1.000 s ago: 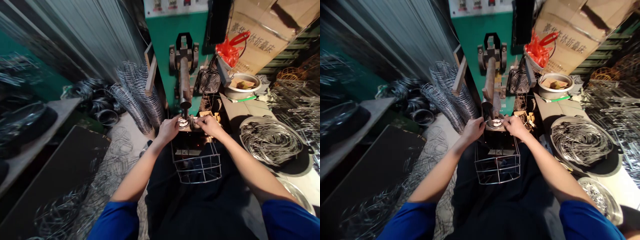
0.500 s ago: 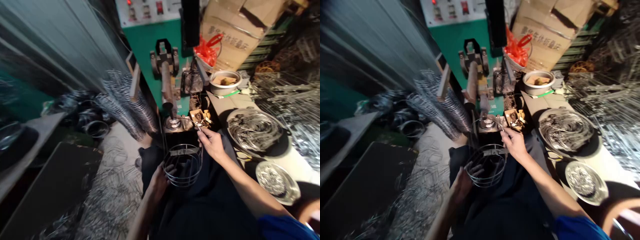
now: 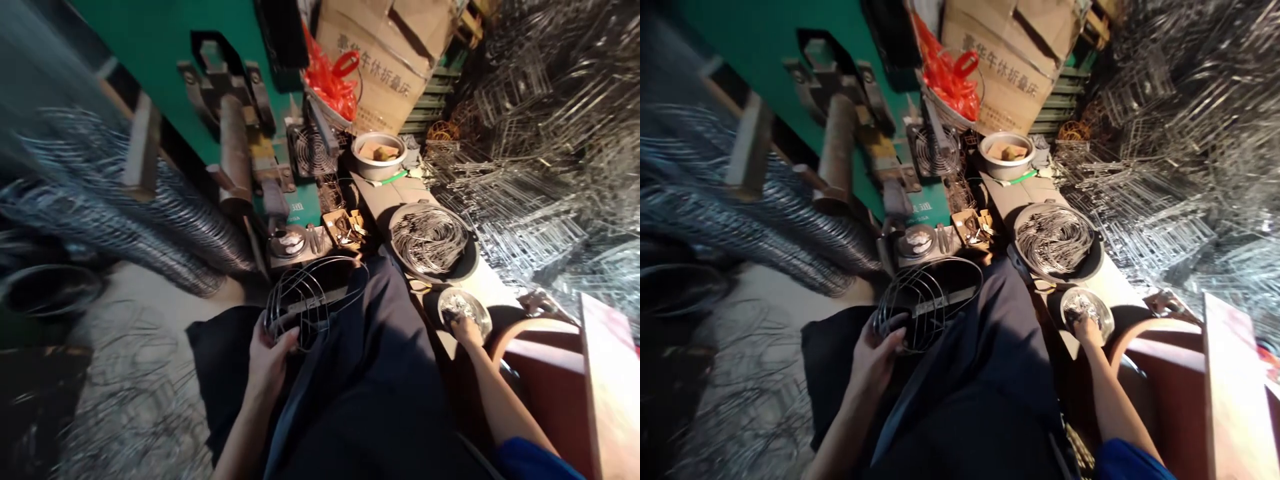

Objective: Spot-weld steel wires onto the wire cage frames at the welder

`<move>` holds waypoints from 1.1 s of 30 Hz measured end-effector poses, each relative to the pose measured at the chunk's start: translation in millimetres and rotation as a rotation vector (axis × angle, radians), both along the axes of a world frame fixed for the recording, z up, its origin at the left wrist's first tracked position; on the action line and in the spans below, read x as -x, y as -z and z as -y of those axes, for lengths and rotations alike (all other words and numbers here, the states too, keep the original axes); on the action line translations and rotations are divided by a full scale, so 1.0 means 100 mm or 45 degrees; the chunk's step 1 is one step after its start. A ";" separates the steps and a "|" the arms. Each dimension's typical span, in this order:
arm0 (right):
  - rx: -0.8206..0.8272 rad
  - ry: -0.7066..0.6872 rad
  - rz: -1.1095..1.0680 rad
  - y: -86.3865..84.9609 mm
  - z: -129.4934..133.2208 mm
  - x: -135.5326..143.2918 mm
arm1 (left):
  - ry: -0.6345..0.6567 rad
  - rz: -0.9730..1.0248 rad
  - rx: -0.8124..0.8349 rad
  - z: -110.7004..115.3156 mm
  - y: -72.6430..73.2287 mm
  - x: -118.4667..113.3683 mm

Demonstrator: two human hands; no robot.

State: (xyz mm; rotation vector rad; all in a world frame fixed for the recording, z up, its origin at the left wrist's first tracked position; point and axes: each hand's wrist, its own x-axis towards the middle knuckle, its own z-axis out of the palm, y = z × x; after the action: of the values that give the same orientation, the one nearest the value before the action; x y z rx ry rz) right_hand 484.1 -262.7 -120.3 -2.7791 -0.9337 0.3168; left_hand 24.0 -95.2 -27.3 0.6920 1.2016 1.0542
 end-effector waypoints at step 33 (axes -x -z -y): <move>-0.830 -1.698 -0.371 -1.51 -2.73 2.57 | -0.119 -0.999 -0.589 -0.38 -0.29 0.29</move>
State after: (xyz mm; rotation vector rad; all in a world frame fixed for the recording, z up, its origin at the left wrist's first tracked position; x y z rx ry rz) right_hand 226.6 10.1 30.8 -1.1777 -2.1390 0.4374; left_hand -4.6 -57.6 1.9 1.5161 1.6750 1.1934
